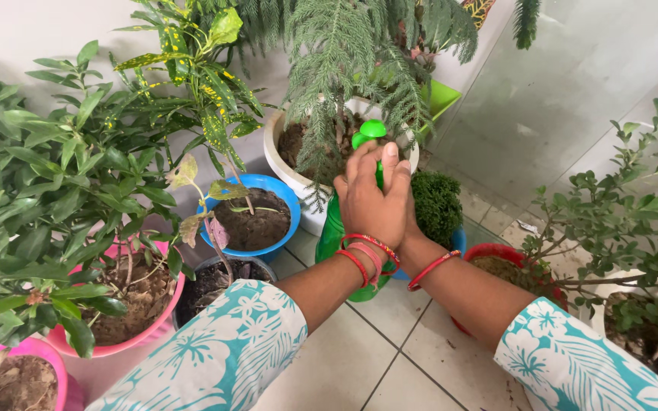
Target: The person uses a green spray bottle to mist several potted plants arranged on a tiled floor. They move the bottle from one plant to another, spraying the leaves and soil of each pot in sequence.
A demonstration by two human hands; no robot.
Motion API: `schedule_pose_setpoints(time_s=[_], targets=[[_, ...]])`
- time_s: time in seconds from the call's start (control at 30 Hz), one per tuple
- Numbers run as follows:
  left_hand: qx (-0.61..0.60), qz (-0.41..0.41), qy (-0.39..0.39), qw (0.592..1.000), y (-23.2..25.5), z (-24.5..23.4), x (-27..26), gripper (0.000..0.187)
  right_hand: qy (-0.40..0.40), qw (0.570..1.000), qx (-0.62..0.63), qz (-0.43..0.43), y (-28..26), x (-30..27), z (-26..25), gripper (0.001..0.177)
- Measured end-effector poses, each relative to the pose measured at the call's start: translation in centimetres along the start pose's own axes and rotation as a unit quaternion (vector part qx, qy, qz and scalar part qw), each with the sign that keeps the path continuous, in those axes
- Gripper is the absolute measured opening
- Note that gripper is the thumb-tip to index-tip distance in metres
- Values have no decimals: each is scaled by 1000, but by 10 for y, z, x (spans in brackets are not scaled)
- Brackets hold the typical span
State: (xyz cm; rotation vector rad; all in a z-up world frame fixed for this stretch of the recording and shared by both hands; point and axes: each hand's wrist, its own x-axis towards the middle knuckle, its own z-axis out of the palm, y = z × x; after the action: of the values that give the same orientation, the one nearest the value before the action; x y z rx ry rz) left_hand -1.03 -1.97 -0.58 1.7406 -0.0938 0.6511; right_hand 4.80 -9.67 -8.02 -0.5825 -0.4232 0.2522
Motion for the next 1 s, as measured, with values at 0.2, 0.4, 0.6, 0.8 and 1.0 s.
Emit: schedule_pose_setpoints(time_s=[0.2, 0.4, 0.6, 0.8, 1.0], targets=[[-22, -47, 55, 997, -15, 7, 0, 54, -13, 996, -80, 44, 5, 3, -25, 28], [43, -142, 33, 988, -46, 2, -22, 52, 39, 950, -306, 51, 42, -3, -101, 24], [34, -176, 1, 984, -59, 9, -22, 51, 71, 992, -10, 104, 56, -4, -105, 30], [50, -180, -11, 982, -60, 11, -20, 54, 84, 989, -2, 123, 51, -8, -101, 24], [53, -190, -20, 980, -54, 9, -20, 53, 30, 990, 26, 135, 41, -15, -72, 18]])
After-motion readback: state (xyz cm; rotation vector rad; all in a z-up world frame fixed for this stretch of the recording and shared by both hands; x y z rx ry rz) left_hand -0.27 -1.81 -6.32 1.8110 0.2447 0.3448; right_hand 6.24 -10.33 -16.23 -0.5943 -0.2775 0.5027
